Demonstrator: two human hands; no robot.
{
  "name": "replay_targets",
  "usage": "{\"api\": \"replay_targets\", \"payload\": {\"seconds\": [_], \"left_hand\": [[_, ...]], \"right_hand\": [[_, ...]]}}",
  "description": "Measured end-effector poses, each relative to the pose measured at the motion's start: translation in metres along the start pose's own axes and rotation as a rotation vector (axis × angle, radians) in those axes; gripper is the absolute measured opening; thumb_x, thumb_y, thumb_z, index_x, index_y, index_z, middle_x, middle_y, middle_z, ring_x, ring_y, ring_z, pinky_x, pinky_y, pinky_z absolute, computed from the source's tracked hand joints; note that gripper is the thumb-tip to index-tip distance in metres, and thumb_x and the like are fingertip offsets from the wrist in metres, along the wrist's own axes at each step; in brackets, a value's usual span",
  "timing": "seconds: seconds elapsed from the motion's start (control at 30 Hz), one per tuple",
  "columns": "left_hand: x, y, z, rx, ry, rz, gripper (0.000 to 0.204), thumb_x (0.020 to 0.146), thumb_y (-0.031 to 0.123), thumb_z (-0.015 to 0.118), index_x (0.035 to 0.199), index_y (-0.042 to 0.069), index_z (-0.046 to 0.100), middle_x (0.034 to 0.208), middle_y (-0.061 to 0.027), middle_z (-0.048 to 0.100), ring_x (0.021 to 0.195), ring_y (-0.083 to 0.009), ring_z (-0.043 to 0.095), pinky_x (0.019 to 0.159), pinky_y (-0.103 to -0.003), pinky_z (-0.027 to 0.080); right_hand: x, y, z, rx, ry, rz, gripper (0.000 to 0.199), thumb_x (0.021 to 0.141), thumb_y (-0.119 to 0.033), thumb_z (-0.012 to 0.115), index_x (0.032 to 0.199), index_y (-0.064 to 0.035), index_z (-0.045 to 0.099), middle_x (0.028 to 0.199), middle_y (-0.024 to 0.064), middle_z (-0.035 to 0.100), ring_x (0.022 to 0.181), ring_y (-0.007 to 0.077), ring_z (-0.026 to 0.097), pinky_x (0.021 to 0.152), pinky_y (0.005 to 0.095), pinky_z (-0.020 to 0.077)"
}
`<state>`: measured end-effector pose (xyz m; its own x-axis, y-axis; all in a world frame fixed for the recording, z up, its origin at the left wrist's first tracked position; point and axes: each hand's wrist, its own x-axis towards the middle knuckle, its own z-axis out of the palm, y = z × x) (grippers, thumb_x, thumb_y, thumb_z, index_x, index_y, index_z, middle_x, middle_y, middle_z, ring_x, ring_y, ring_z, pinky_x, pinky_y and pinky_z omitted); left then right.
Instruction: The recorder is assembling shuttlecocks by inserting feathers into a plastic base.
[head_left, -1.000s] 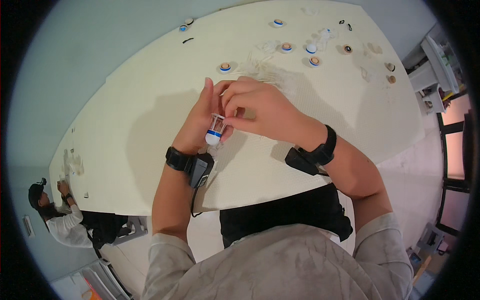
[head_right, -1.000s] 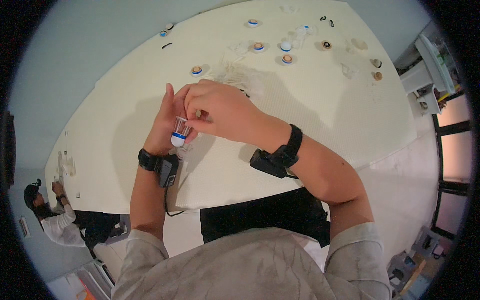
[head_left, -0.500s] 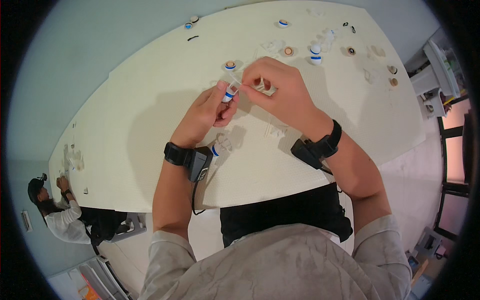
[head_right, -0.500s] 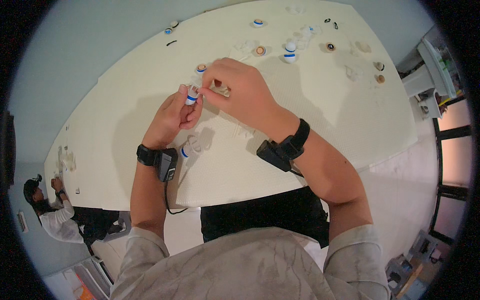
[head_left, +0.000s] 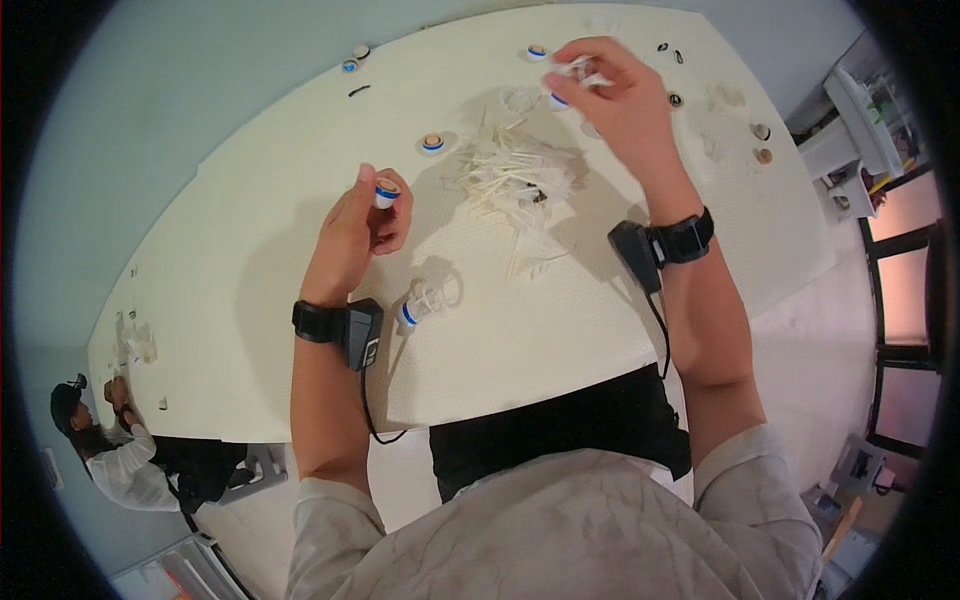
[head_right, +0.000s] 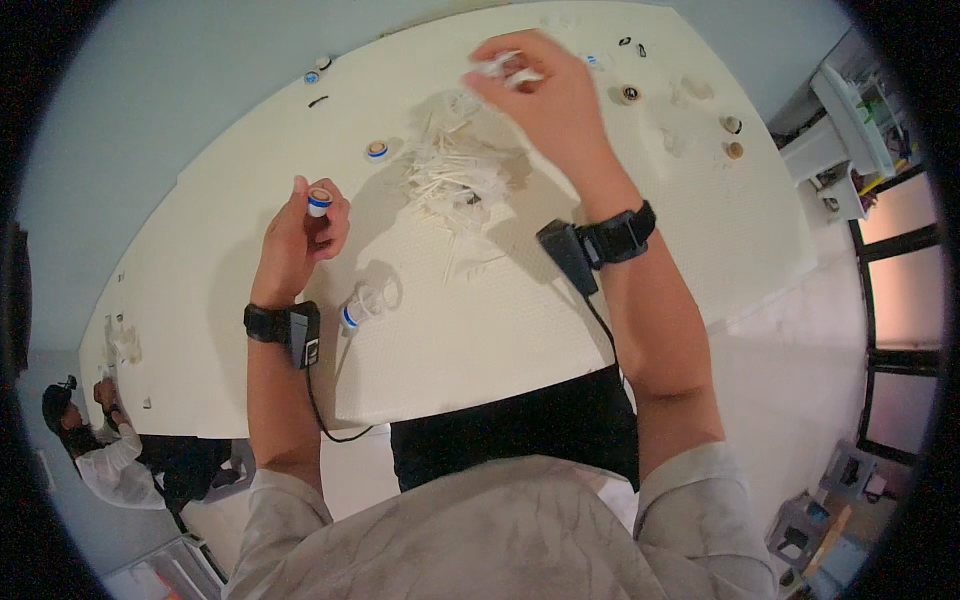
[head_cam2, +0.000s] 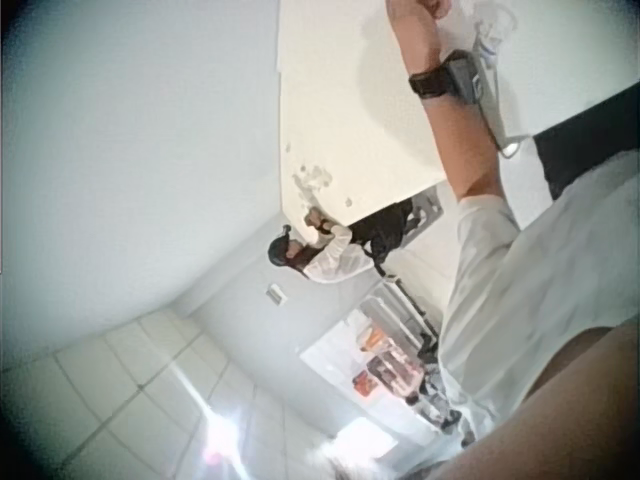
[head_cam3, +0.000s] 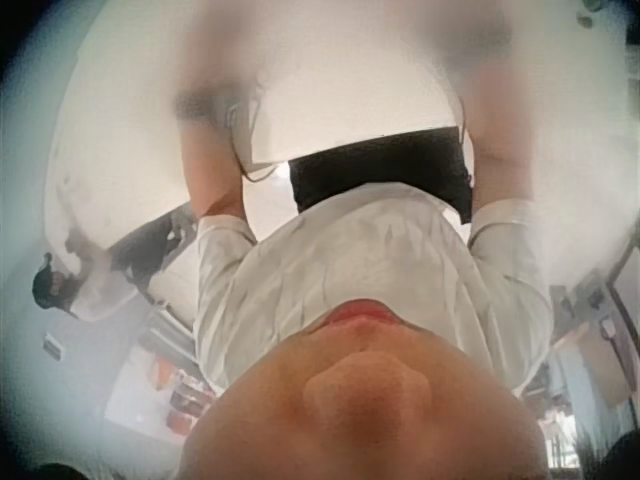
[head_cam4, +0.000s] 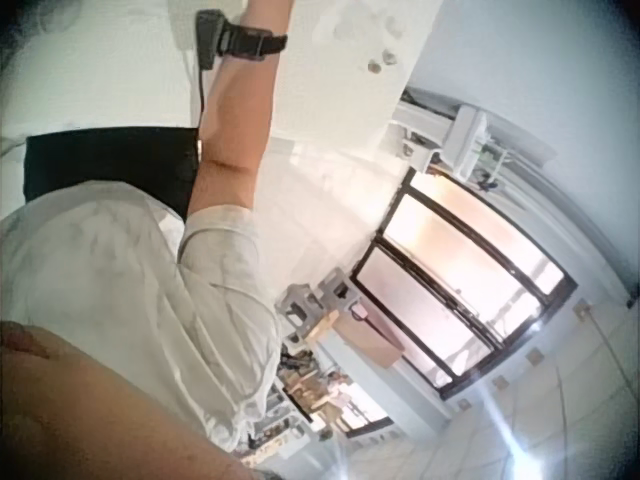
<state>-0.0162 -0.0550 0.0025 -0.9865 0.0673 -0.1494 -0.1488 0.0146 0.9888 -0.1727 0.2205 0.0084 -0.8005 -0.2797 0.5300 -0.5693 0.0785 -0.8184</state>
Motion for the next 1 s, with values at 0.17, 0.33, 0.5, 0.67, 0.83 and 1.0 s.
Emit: {"api": "replay_targets", "payload": {"seconds": [0.17,0.33,0.5,0.67,0.83,1.0], "left_hand": [[0.000,-0.001,0.014,0.006,-0.026,0.037,0.049,0.109,0.051,0.038,0.092,0.007,0.054,0.068,0.0027,0.041,0.059,-0.0069,0.034,0.053,-0.024,0.026],[-0.004,-0.006,0.017,0.040,-0.116,0.001,0.041,0.104,0.046,0.054,0.096,0.006,0.057,0.069,0.0044,0.042,0.060,-0.0056,0.034,0.055,-0.023,0.027],[-0.005,-0.007,0.019,0.149,-0.131,0.043,0.042,0.100,0.046,0.061,0.093,0.005,0.063,0.073,0.0016,0.054,0.062,-0.0054,0.041,0.057,-0.022,0.032],[-0.002,-0.016,0.003,0.221,-0.169,0.065,0.043,0.087,0.042,0.075,0.099,0.003,0.064,0.076,0.0017,0.058,0.064,-0.0078,0.049,0.058,-0.024,0.039],[-0.024,0.022,0.001,0.761,-0.241,-0.182,0.050,0.060,0.017,0.092,0.101,0.005,0.066,0.073,-0.0006,0.059,0.067,-0.0113,0.056,0.062,-0.027,0.044],[-0.022,0.015,0.003,0.806,-0.363,-0.114,0.045,0.066,0.020,0.092,0.101,0.005,0.068,0.076,-0.0024,0.061,0.071,-0.0128,0.059,0.063,-0.027,0.045]], "right_hand": [[0.003,0.028,-0.021,-0.726,0.204,-0.372,0.038,0.081,-0.024,0.082,0.117,-0.0184,0.072,0.119,0.0061,0.065,0.119,0.0282,0.056,0.097,0.0395,0.0480],[-0.036,-0.031,0.046,-0.002,-0.377,-0.136,0.041,0.080,-0.022,0.082,0.119,-0.0175,0.070,0.117,0.0083,0.064,0.109,0.0291,0.061,0.091,0.0402,0.0508],[-0.054,-0.039,0.073,0.035,-0.590,-0.290,0.031,0.077,-0.012,0.083,0.105,-0.0064,0.072,0.114,0.0061,0.066,0.094,0.0235,0.063,0.084,0.0332,0.0527],[-0.032,-0.028,0.043,-0.091,-0.343,-0.175,0.031,0.077,-0.019,0.084,0.104,-0.0088,0.073,0.107,0.0064,0.066,0.090,0.0249,0.063,0.079,0.0347,0.0524],[-0.010,0.000,0.008,-0.706,0.112,-0.258,0.029,0.078,-0.022,0.082,0.104,-0.0113,0.075,0.098,0.0079,0.066,0.096,0.0272,0.061,0.085,0.0390,0.0505],[-0.022,-0.007,0.036,-0.421,-0.108,-0.388,0.027,0.078,-0.027,0.081,0.100,-0.0126,0.074,0.100,0.0079,0.065,0.099,0.0288,0.060,0.085,0.0403,0.0499]]}}
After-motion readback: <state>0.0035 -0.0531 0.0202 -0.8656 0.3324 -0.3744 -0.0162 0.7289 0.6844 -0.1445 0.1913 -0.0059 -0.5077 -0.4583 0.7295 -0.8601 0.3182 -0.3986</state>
